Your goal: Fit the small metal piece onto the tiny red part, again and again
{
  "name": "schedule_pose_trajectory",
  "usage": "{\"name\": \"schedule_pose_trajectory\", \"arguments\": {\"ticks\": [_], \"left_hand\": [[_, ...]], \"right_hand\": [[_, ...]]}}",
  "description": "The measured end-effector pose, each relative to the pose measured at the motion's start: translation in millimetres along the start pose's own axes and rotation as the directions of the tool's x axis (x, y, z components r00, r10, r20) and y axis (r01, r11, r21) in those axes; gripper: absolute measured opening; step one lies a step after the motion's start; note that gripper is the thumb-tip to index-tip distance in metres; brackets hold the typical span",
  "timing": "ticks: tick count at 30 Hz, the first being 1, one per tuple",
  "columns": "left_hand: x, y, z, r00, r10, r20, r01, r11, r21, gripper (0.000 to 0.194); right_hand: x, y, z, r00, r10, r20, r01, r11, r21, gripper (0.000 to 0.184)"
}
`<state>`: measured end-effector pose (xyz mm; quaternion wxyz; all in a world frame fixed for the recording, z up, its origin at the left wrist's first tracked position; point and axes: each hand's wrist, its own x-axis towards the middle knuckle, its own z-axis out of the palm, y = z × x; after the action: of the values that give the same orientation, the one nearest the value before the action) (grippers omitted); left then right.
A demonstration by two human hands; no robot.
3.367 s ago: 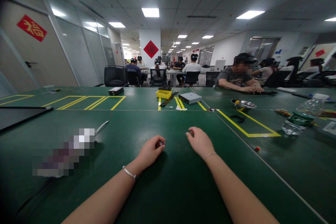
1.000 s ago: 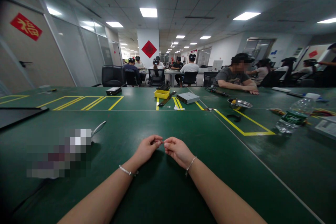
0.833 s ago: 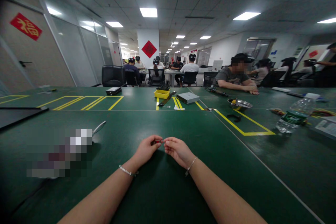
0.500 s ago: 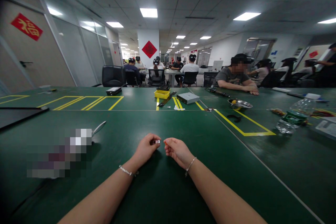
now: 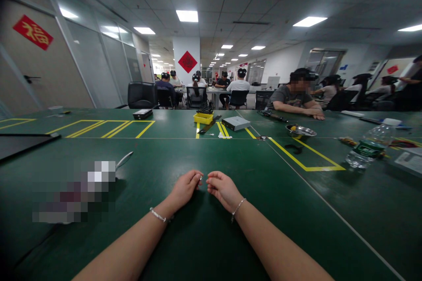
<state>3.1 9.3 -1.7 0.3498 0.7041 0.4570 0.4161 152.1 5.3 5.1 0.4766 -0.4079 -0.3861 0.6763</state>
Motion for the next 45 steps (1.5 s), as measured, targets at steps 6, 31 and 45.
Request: {"name": "schedule_pose_trajectory", "arguments": {"ticks": [6, 31, 45], "left_hand": [[-0.9, 0.0, 0.0, 0.999, 0.012, 0.035, -0.013, 1.000, 0.024, 0.030], [-3.8, 0.8, 1.6, 0.999, 0.045, 0.013, -0.046, 0.984, 0.170, 0.023], [4.2, 9.4, -4.6, 0.973, -0.158, 0.169, 0.218, 0.873, -0.437, 0.023]], "right_hand": [[-1.1, -0.1, 2.0, 1.000, -0.013, -0.013, 0.013, 1.000, 0.005, 0.022], [-3.5, 3.7, 10.0, 0.986, -0.102, -0.128, 0.095, 0.994, -0.060, 0.021], [-2.2, 4.3, 12.7, 0.845, -0.531, 0.061, 0.445, 0.636, -0.631, 0.020]]}}
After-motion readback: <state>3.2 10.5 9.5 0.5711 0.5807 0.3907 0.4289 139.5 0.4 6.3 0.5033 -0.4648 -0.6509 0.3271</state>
